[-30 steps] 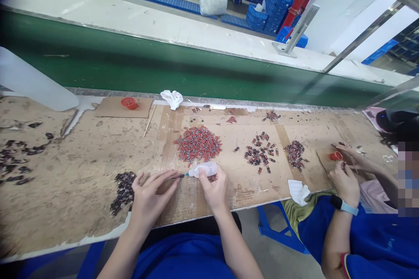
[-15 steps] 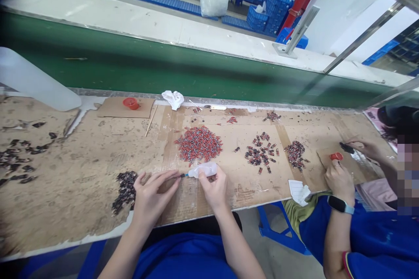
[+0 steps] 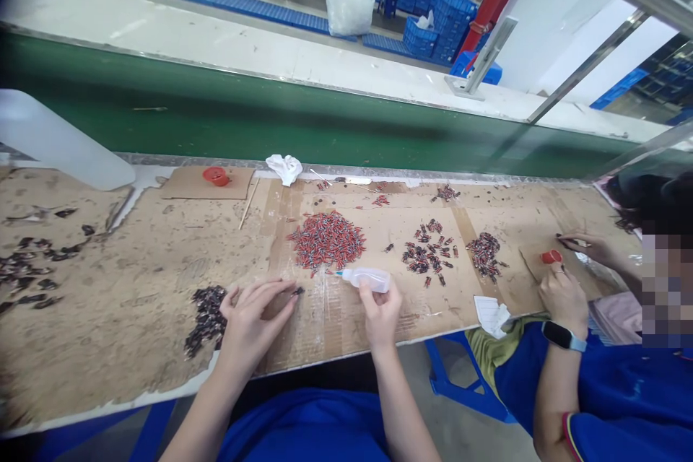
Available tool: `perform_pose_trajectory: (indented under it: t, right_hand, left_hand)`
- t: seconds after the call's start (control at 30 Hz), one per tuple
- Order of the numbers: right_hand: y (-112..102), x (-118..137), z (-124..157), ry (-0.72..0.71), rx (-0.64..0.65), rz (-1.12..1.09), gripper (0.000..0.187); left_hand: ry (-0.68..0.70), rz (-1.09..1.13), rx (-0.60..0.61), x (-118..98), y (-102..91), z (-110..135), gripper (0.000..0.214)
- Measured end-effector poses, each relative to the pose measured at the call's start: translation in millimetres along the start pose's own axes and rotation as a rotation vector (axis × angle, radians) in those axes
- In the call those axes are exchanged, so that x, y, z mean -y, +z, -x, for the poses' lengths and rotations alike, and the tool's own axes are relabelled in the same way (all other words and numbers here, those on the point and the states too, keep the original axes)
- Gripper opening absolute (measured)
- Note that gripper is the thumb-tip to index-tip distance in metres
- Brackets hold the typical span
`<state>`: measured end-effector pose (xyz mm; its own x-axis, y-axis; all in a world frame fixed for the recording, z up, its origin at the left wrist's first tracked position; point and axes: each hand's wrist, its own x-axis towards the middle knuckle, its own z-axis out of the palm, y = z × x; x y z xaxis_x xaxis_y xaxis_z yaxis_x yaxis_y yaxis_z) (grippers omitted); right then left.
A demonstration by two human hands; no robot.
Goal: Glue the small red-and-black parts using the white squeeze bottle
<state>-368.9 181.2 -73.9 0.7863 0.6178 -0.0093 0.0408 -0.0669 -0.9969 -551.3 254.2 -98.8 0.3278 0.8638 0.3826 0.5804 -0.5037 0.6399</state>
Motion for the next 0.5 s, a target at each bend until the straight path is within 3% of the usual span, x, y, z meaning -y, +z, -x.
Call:
perform_pose_trajectory:
  t: [0.1, 0.2, 0.33, 0.4, 0.5]
  right_hand:
    - [-29.7, -1.3, -4.1, -0.112, 0.013, 0.212, 0.029]
    - [-49.5, -0.9, -8.1, -0.353, 0.014, 0.571, 0.025]
    - [-41.0, 5.9, -10.9, -0.681, -0.056, 0.779, 0.015]
    - [-25.0, 10.8, -12.4, -0.769, 0.073, 0.780, 0.011]
    - [2.2, 17.4, -18.5, -0.814, 0.390, 0.826, 0.020]
  left_hand:
    - [-0.001, -0.045, 0.016, 3.4, -0.4, -2.0, 0.014]
    - [-0.006, -0.046, 0.066, 6.5, 0.4, -2.7, 0.013]
    - [-0.035, 0.013, 0.098, 7.8, 3.5, -0.7, 0.018]
    - [-0.037, 0.095, 0.083, 6.4, 4.0, 0.2, 0.021]
    - [-0.037, 0.250, 0.054, 1.9, 2.0, 0.7, 0.022]
